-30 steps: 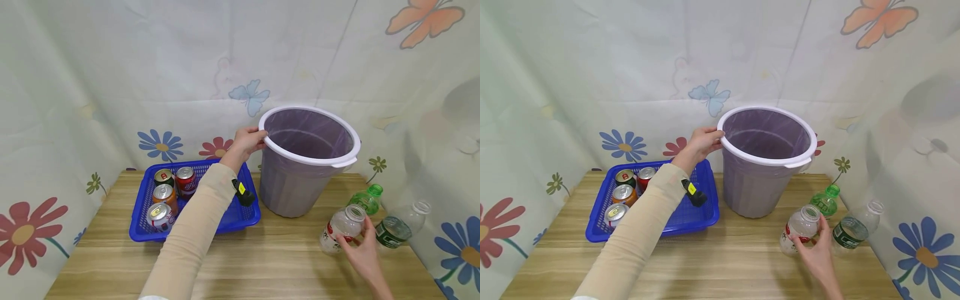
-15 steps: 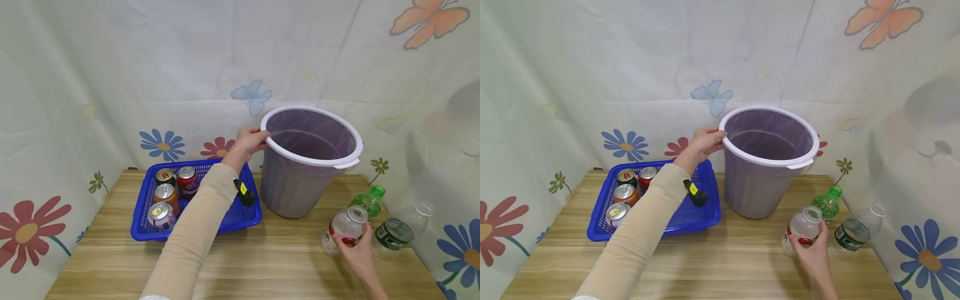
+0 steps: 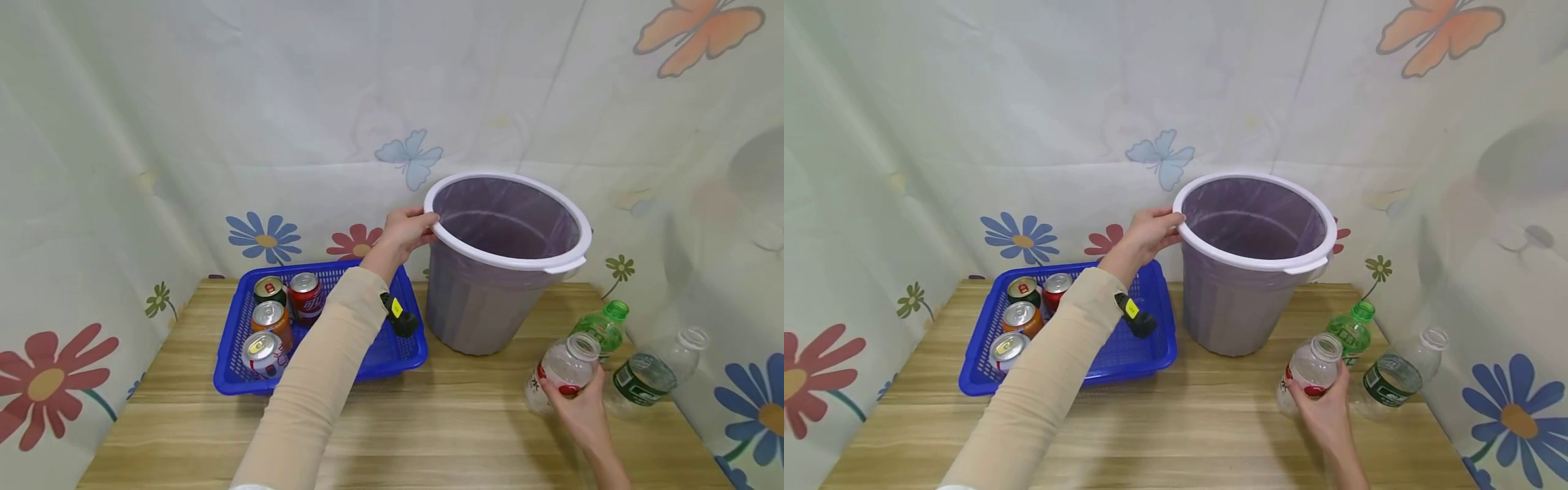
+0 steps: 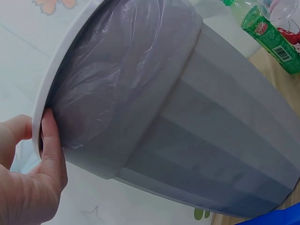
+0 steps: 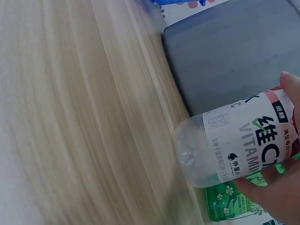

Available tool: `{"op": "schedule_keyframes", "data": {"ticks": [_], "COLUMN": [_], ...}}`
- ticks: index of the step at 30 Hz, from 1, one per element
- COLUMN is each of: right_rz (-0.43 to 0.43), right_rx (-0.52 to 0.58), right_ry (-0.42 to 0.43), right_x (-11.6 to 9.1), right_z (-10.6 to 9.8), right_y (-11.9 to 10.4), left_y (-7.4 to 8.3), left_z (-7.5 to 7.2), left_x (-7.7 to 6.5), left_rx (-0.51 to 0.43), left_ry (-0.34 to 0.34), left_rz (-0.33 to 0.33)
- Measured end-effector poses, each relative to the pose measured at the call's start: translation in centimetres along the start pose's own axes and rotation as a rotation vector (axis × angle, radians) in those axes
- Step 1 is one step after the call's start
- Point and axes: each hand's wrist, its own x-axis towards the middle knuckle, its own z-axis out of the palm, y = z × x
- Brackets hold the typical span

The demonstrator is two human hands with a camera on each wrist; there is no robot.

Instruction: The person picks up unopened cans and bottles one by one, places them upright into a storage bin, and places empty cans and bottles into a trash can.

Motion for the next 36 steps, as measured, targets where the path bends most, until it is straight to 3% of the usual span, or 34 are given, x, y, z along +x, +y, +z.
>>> {"op": "schedule_keyframes", "data": {"ticks": [23, 36], "right_rz": [0.016, -0.123], "right_rx": [-0.057, -0.101], "right_ry": [-0.035, -0.005], "right_x": [0.3, 0.7], "right_z": [-0.4, -2.1], "right_y": [-0.1, -1.4], "left_y": [0.3, 0.2], "left_z": [0.1, 0.1], "left_x": [0.0, -0.1], "left_rx": [-0.005, -0.011], "left_ry": [-0.011, -0.001], "left_rz": [-0.015, -0.002]}}
